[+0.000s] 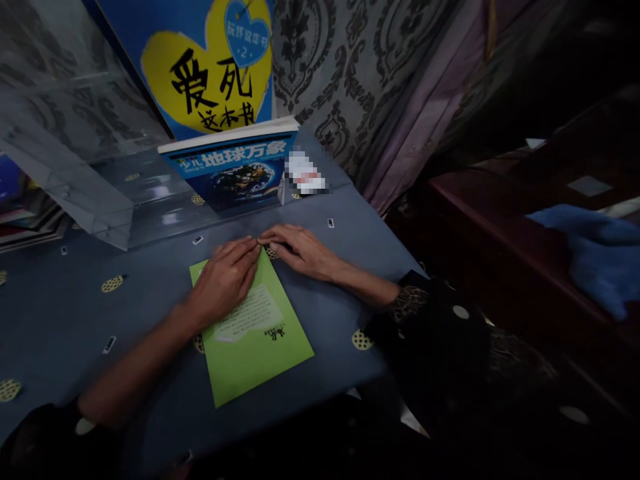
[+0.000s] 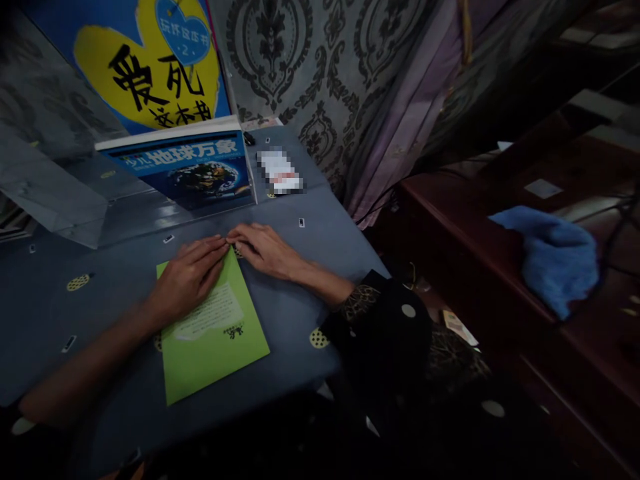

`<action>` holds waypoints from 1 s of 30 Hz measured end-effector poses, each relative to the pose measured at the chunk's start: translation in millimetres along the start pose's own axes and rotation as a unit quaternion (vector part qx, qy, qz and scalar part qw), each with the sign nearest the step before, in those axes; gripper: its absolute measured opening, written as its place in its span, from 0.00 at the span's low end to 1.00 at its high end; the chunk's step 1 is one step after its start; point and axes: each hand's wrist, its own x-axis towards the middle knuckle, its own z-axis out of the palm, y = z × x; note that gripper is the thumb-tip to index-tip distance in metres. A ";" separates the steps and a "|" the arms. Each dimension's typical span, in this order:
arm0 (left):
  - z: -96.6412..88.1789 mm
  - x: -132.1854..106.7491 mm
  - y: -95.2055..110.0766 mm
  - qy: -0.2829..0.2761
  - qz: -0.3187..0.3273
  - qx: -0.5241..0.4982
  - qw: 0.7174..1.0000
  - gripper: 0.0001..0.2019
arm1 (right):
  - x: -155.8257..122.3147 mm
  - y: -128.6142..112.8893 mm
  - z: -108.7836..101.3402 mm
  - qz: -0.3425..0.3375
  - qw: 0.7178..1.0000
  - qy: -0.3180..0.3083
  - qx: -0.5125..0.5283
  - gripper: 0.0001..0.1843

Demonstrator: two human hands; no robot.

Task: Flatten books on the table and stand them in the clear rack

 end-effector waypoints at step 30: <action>-13.8 -15.7 29.0 -0.074 0.118 -0.127 0.982 0.18 | -1.0 -0.9 2.4 0.004 0.998 -0.017 -0.058 0.14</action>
